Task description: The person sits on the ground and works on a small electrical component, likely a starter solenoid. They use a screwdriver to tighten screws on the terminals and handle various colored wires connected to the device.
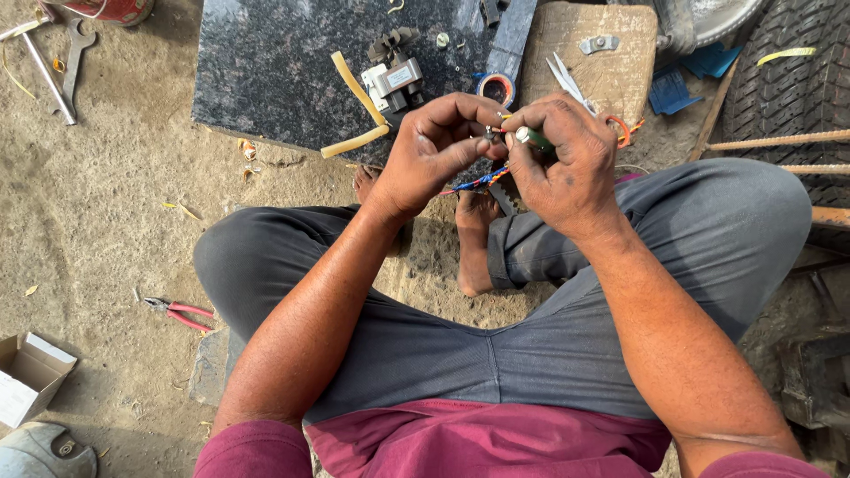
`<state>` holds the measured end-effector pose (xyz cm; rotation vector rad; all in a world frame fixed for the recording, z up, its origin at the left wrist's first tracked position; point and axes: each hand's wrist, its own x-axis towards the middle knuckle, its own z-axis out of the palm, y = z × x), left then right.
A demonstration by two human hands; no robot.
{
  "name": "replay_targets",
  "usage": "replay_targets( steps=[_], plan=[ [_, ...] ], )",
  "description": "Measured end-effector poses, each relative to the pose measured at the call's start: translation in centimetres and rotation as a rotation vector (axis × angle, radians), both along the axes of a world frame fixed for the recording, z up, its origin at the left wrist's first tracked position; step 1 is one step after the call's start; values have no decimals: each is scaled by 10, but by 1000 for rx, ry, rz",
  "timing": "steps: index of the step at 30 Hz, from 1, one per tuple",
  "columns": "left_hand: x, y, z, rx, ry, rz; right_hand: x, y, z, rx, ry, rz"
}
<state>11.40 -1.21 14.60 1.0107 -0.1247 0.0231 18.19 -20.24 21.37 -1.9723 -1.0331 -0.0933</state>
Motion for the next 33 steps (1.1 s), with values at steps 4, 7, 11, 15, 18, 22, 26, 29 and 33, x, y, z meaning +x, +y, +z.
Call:
replay_targets(
  steps=[4,7,11,15,18,22,26,29,33],
  plan=[
    [1,-2,0,17,-22,11,1,2,1,5,44,13],
    [0,-2,-3,46,-59,29,-1,3,-1,-27,47,-2],
    [-3,-3,-5,138,-62,66,-1,3,-4,-23,-9,23],
    [-5,-3,-4,174,-78,107,-1,3,-6,-56,-74,22],
    [-6,-5,-3,235,-86,142,-4,3,-6,-30,-52,46],
    [-7,-7,-1,325,-47,188,-6,4,-6,-74,-73,36],
    [-5,-7,3,248,27,184,-4,6,-4,-73,-98,35],
    [-5,-7,3,198,44,179,-2,7,-4,-80,-139,54],
    [-5,-6,1,176,86,159,-2,6,-7,-99,-174,59]
  ],
)
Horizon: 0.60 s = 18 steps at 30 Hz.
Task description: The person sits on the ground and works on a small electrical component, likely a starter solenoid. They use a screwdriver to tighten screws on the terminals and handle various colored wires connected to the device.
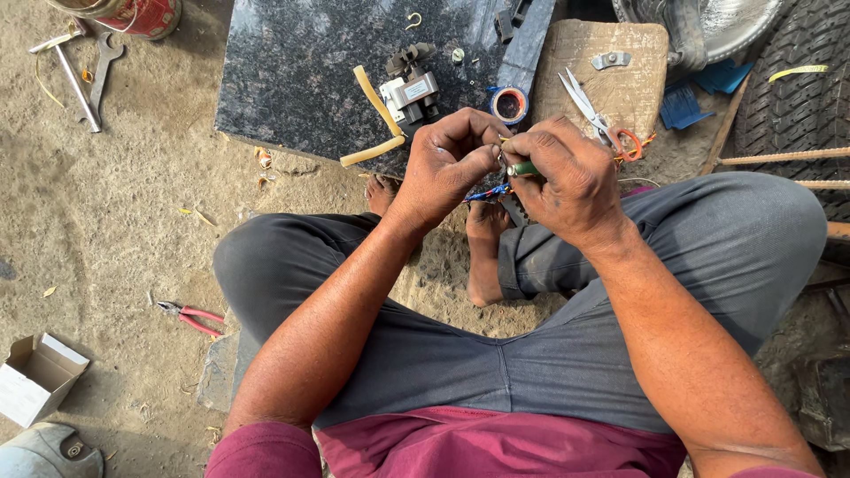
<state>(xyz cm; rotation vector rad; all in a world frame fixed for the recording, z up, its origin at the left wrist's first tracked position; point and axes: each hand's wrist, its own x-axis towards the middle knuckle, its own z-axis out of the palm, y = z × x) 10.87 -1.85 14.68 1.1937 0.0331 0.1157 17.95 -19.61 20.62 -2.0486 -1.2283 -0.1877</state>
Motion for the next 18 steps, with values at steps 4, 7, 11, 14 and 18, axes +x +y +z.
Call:
replay_targets(
  steps=[4,7,11,14,18],
  plan=[
    [-1,1,3,-19,18,-21,1,0,-4,40,22,5],
    [-3,4,10,-75,-16,-83,0,0,-4,92,87,-27],
    [-4,9,17,35,-102,-112,-1,-2,-2,134,179,-42],
    [-3,8,15,75,-34,-102,-2,-3,-1,139,219,-57],
    [-2,9,10,-10,-100,-120,-2,-4,0,138,246,-53]
  ],
)
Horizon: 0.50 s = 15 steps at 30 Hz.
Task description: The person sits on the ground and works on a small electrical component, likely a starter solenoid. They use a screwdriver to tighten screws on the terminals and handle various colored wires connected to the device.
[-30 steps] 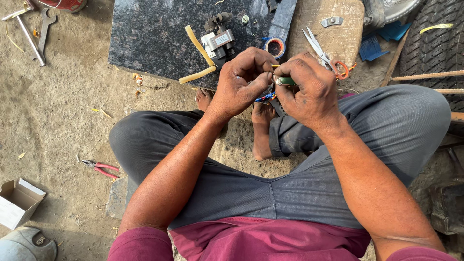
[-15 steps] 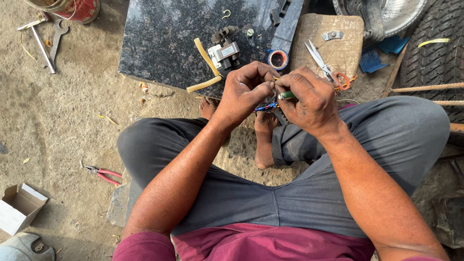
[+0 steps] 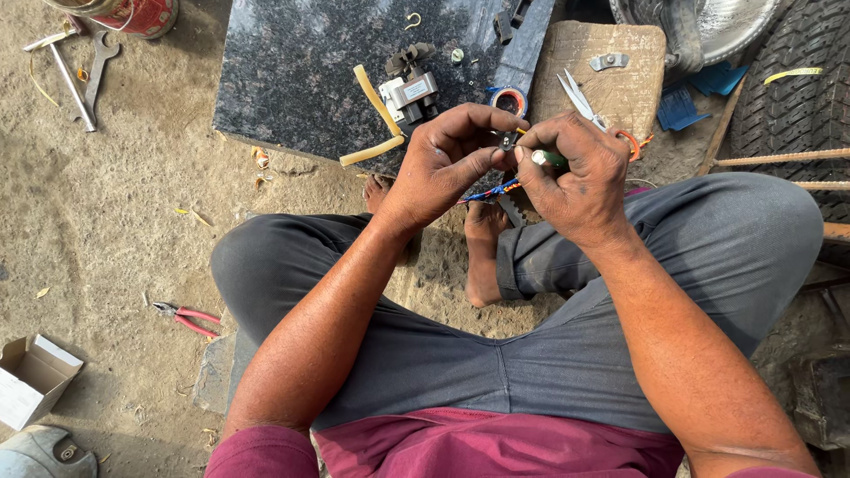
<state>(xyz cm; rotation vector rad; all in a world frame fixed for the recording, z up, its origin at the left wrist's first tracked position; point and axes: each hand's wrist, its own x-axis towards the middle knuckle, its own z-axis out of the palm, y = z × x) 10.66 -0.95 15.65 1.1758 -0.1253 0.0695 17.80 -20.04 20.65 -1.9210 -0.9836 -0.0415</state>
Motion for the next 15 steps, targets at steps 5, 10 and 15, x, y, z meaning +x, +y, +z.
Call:
replay_targets(
  steps=[5,10,15],
  plan=[
    [2,-1,-4,28,-24,-6,1,-1,2,-29,-1,-8],
    [3,-3,-5,57,-70,1,3,-3,3,-58,7,-5],
    [3,-2,-5,65,-48,0,3,-5,2,-53,19,-2]
  ],
)
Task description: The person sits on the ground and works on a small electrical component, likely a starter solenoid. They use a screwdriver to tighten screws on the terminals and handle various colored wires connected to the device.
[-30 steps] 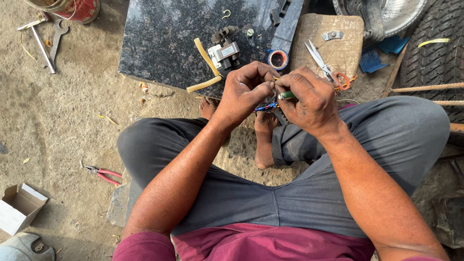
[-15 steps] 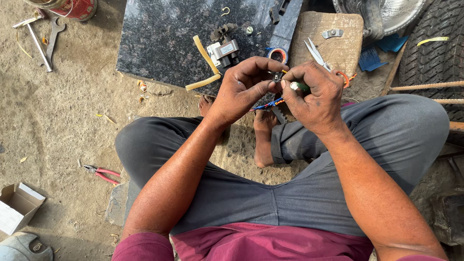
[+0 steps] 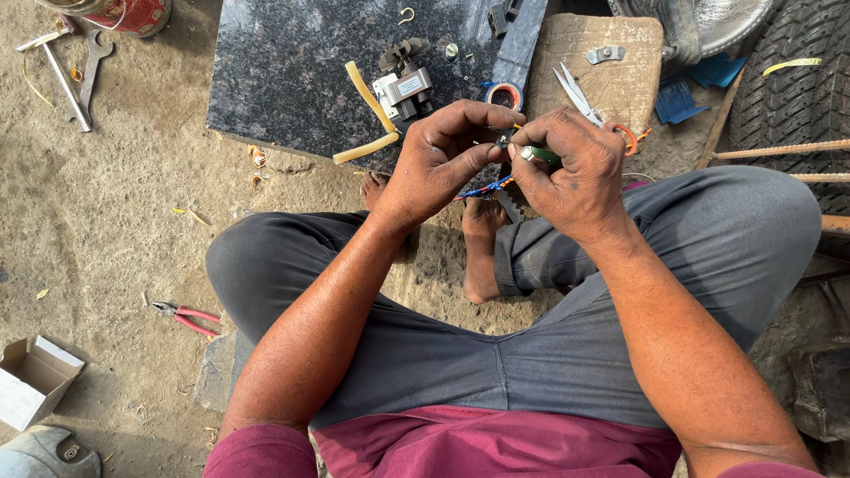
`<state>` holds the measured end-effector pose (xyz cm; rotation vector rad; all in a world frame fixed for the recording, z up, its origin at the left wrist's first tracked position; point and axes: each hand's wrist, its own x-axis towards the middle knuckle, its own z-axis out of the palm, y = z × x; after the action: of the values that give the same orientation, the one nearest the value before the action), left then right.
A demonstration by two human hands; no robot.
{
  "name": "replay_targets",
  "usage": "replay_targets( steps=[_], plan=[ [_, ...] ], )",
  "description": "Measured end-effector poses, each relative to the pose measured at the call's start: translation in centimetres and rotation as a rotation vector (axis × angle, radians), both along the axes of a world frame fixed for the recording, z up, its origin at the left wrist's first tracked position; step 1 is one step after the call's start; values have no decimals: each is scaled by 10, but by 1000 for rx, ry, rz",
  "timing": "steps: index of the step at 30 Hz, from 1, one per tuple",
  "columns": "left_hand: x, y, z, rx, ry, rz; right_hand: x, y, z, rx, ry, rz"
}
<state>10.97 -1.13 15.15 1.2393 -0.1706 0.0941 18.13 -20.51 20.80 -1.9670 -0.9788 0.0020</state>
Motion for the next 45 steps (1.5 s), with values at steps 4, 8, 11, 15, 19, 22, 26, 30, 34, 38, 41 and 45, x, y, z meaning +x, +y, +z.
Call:
replay_targets(
  steps=[4,8,11,15,19,22,26,30,34,38,41,45],
  plan=[
    [0,0,-2,-15,-20,-6,1,-1,-1,-16,0,2],
    [1,-1,-5,-14,-33,-3,2,-1,-2,-53,-15,2],
    [1,-2,-7,4,-59,11,2,-2,-3,-54,-50,16],
    [1,-2,-8,45,-42,23,1,-3,-3,-57,-90,23],
    [2,-2,-7,32,-38,20,3,-4,-3,-57,-40,23],
    [2,-3,-6,42,-47,22,3,-4,-3,-63,-46,17],
    [2,-3,-6,21,-35,24,3,-4,-2,-74,-85,28],
    [3,-2,-4,67,-13,37,5,-3,-1,-90,-123,32],
    [4,-3,-2,163,-24,70,6,-2,-1,-76,-108,41],
    [3,-4,1,191,-22,92,5,-3,-1,-55,-61,40],
    [3,-3,3,239,-22,79,3,-3,-1,-38,-31,37],
    [1,-2,5,192,-38,78,3,-4,0,-47,-67,43]
  ],
)
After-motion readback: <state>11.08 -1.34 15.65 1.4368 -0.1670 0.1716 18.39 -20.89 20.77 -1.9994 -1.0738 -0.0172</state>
